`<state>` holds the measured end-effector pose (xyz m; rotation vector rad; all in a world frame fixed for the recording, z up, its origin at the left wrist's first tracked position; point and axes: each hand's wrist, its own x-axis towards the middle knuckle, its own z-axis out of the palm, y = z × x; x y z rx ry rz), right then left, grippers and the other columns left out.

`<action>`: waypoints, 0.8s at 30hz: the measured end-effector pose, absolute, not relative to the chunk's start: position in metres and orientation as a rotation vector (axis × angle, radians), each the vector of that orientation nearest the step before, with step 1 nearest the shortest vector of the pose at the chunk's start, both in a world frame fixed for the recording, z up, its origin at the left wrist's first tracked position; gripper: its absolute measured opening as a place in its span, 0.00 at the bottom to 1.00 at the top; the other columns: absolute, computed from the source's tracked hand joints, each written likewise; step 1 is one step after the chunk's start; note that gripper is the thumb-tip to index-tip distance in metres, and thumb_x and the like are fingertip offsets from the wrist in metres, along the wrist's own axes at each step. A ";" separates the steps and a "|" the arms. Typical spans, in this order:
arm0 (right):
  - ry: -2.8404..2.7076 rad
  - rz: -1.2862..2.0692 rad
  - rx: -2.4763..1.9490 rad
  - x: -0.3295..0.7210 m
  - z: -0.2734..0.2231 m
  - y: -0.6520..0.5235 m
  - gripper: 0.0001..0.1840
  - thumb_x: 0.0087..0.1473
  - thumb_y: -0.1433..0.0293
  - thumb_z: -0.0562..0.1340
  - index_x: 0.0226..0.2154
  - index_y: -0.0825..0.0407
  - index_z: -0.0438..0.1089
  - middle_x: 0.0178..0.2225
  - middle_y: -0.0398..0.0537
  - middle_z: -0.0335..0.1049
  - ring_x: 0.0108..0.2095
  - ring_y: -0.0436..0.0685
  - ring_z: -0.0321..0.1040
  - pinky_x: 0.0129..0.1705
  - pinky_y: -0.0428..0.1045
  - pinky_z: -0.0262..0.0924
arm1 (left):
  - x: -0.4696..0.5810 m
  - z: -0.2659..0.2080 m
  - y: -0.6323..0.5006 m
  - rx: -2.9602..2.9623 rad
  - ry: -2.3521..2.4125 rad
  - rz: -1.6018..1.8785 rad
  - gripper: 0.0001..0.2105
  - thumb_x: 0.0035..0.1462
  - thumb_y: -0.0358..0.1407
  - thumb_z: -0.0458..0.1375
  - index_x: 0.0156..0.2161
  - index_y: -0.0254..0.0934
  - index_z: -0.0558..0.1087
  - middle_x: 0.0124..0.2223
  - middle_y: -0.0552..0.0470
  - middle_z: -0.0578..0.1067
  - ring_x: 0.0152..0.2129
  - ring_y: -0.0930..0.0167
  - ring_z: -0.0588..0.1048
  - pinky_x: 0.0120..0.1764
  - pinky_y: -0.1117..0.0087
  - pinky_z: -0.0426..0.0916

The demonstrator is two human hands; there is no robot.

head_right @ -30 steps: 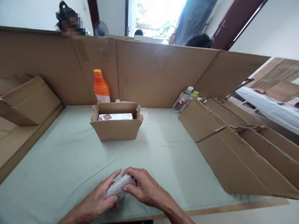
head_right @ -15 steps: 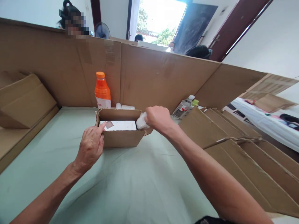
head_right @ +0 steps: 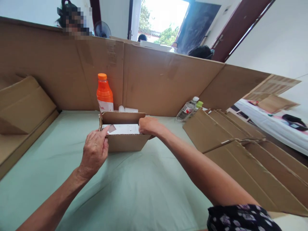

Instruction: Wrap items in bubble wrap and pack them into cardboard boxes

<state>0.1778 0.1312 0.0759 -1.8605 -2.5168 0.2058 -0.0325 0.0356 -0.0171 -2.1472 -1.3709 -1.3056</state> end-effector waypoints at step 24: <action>-1.682 0.489 -1.718 0.264 -0.017 0.027 0.16 0.49 0.53 0.59 0.31 0.49 0.69 0.30 0.53 0.78 0.24 0.62 0.71 0.26 0.54 0.65 | 0.013 -0.055 0.010 -2.119 -2.229 -2.704 0.31 0.54 0.35 0.59 0.64 0.38 0.61 0.62 0.41 0.69 0.56 0.61 0.71 0.58 0.59 0.66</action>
